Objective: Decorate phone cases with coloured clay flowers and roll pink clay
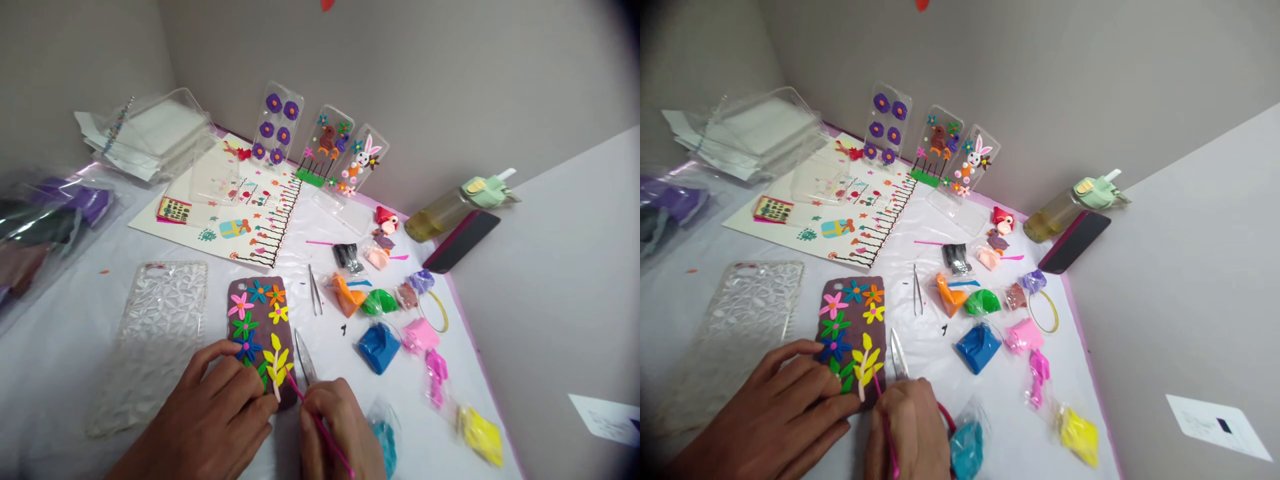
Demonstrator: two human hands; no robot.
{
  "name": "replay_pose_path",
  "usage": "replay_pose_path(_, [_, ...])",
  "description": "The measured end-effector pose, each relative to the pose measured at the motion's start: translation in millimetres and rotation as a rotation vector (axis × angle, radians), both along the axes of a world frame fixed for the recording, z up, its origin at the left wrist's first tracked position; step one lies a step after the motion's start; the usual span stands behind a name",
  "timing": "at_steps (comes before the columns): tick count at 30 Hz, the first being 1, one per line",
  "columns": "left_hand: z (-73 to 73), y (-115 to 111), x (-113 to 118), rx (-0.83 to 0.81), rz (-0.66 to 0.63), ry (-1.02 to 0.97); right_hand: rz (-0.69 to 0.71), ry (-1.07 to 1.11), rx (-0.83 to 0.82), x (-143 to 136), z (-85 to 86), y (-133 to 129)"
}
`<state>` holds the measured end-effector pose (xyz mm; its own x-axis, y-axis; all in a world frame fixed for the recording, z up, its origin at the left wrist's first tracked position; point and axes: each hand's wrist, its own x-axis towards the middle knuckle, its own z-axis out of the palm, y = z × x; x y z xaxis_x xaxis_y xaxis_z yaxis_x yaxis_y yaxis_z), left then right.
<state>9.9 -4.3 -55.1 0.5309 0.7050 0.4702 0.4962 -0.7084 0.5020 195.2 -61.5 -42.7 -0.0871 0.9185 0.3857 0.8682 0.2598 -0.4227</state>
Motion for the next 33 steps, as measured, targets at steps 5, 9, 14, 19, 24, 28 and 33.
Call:
replay_pose_path(5, [1.5,-2,-1,0.0,-0.002,-0.014,0.013,-0.015,0.003,1,0.0,2])
replay_pose_path(9, [2.4,-2,-1,-0.01,-0.01,-0.025,0.034,0.025,-0.002,2,1.1,3])
replay_pose_path(14, [1.1,-1,1,-0.008,-0.005,-0.027,0.001,0.076,-0.042,1,2.7,2])
replay_pose_path(19, [-2.7,1,0,0.076,-0.007,0.008,-0.01,0.188,-0.11,8,9.3,4])
replay_pose_path(24, [-2.2,2,0,0.07,-0.017,-0.01,0.045,0.212,-0.167,22,20.1,11])
replay_pose_path(28, [-1.1,1,0,0.062,-0.019,-0.016,0.009,0.247,-0.183,25,25.5,14])
replay_pose_path(33, [0.2,-1,-2,0.047,-0.035,-0.045,0.004,0.351,-0.201,18,27.0,13])
